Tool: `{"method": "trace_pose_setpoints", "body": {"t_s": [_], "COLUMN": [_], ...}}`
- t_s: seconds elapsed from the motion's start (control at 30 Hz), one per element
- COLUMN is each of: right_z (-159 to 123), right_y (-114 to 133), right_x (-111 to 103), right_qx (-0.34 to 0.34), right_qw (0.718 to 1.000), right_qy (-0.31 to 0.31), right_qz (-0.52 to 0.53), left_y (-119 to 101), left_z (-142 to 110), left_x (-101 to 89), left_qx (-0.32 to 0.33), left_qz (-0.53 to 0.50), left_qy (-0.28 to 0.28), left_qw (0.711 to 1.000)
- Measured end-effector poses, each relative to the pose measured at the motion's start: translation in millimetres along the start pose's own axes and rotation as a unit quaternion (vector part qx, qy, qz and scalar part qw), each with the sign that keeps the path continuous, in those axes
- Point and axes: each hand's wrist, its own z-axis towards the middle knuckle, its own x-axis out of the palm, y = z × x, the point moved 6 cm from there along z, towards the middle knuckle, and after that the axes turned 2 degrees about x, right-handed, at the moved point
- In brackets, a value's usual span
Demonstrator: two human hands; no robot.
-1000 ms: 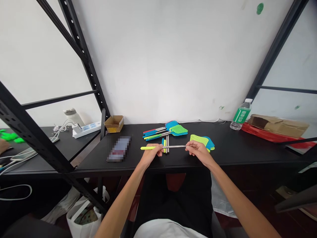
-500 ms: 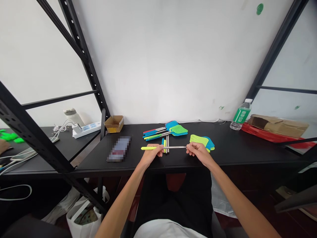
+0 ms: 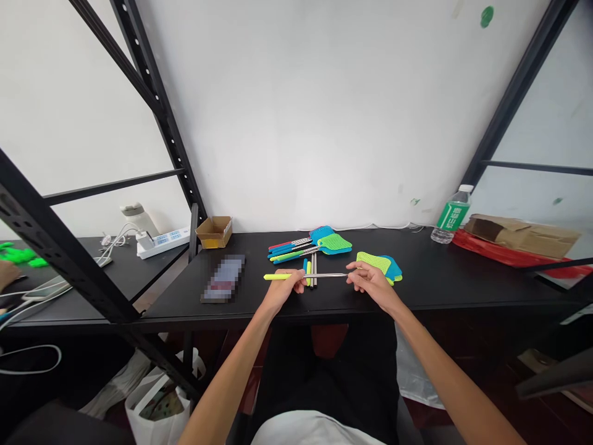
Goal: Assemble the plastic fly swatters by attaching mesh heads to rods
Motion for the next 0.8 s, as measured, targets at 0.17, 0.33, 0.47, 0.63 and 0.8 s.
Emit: {"method": "trace_pose_setpoints", "body": {"t_s": [0.17,0.33,0.47,0.63,0.8], "right_z": [-0.5,-0.6,-0.1,1.1,1.6], "right_y": [0.2,0.0,-0.8,-3.7,-4.2], "right_x": [0.7,0.4,0.1,-0.3,0.3], "right_qx": [0.002,0.007,0.008,0.010,0.014], "right_qw": [1.000,1.000,1.000,1.000,1.000], "right_qy": [0.009,0.002,-0.006,-0.008,-0.004], "right_qz": [0.006,0.005,-0.001,-0.012,-0.015], "left_y": [1.4,0.5,0.3,0.3,-0.5], "left_z": [0.0,-0.5,-0.5,-0.6,-0.7], "left_x": [0.3,0.6,0.7,0.5,0.2], "left_qx": [-0.005,-0.008,-0.011,-0.006,0.002], "left_qz": [0.003,0.010,0.010,0.012,0.015], "left_qy": [0.001,0.002,0.003,-0.001,0.002], "left_qw": [1.000,1.000,1.000,1.000,1.000]}}
